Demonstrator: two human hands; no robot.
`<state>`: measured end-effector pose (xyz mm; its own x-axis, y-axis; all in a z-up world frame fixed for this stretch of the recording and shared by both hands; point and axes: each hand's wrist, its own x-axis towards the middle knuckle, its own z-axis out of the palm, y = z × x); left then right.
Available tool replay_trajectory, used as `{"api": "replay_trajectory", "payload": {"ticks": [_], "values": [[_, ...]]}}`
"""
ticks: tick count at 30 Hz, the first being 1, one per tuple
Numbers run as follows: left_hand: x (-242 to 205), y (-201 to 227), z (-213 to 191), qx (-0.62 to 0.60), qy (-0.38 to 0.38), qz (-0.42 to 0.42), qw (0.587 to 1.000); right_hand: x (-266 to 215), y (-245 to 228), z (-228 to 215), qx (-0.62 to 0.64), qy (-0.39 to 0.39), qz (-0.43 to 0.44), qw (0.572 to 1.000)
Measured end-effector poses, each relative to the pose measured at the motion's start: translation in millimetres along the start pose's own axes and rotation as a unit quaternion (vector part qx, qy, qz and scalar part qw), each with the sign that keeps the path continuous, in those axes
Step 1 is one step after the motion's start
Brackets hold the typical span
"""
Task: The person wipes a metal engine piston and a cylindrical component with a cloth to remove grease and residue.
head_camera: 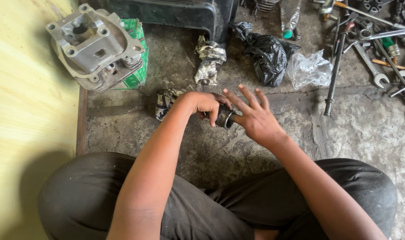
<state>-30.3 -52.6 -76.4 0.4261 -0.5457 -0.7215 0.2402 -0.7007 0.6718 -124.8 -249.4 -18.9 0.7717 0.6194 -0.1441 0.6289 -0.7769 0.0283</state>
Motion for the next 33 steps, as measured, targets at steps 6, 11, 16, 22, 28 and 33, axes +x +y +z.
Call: {"api": "replay_trajectory", "payload": {"ticks": [6, 11, 16, 22, 28, 33], "values": [[-3, -13, -19, -0.084, 0.053, 0.038, 0.994, -22, 28, 16, 0.121, 0.199, 0.011, 0.972], [8, 11, 2, -0.051, 0.139, 0.134, 0.98, -5, 36, 46, 0.171, 0.154, 0.084, 0.97], [6, 34, 24, -0.02, 0.267, 0.273, 0.924, 6, 60, 78, 0.389, 0.152, 0.12, 0.901], [-12, 50, 33, 0.008, 0.317, 0.272, 0.908, 4, 58, 78, 0.459, 0.171, 0.088, 0.867], [-9, 58, 37, 0.007, 0.322, 0.255, 0.912, 0, 39, 64, 0.442, 0.226, 0.108, 0.861], [-3, 57, 42, 0.002, 0.366, 0.318, 0.874, 0, 42, 56, 0.529, 0.228, 0.107, 0.81]]}}
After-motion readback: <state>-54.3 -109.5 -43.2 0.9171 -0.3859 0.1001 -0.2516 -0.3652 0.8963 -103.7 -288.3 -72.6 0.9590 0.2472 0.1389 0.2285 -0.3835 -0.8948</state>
